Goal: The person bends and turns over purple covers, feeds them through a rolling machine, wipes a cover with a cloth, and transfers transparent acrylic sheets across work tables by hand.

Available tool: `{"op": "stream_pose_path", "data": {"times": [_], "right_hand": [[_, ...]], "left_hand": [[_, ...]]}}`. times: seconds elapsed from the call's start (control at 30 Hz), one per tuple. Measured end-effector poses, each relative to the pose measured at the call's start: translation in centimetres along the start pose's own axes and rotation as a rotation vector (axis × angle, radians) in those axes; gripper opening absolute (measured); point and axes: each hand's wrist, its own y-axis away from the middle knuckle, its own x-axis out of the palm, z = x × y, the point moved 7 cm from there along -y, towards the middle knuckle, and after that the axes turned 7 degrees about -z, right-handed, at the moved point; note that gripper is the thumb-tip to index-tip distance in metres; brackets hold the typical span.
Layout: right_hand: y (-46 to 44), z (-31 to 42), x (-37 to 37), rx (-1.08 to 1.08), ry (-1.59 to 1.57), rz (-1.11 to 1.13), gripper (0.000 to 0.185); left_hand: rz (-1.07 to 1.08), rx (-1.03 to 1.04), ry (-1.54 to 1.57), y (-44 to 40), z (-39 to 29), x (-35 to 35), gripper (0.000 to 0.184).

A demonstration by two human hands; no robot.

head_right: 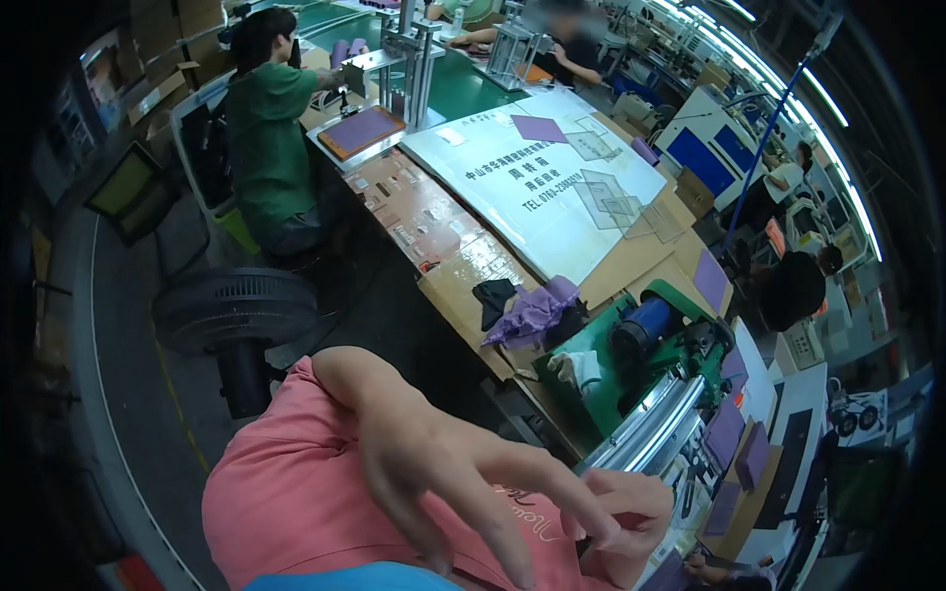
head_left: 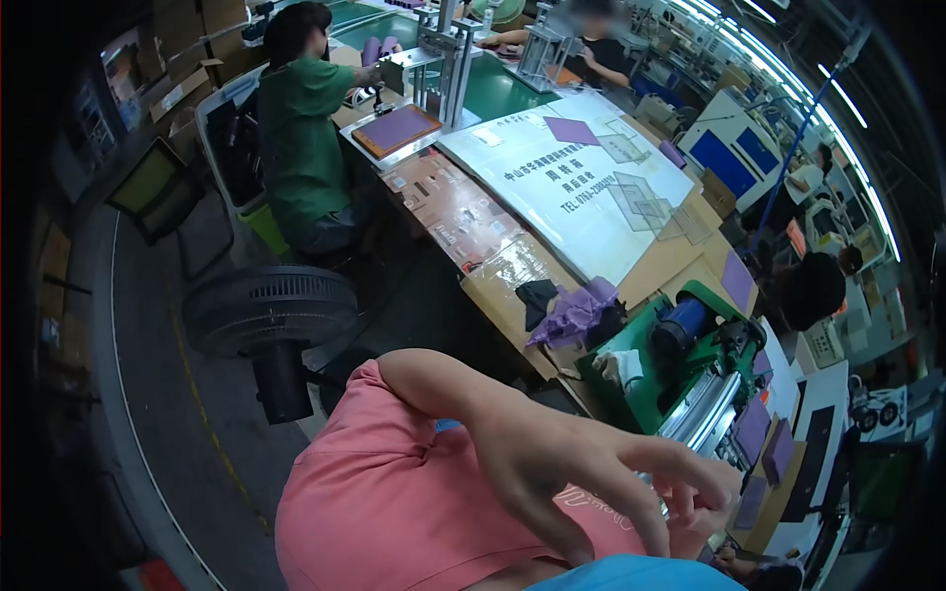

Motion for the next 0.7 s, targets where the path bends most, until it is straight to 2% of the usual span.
{"op": "stream_pose_path", "data": {"times": [0.23,0.4,0.57,0.7], "right_hand": [[4.5,0.0,-2.7,0.013,0.014,-0.344,0.030],[5.7,-0.1,-3.6,0.009,0.018,-0.425,0.030],[6.8,-0.2,-4.0,-0.036,0.025,-0.467,0.030],[6.5,-0.5,-4.1,0.013,0.047,-0.467,0.029]], "left_hand": [[-0.084,-0.137,0.066,2.0,2.7,-2.3,0.022],[-0.386,-0.379,0.056,5.0,6.3,-5.7,0.017],[-0.531,-0.445,0.110,7.8,8.1,-7.5,0.013],[-0.671,-0.507,0.083,9.4,8.3,-8.8,0.014]]}}
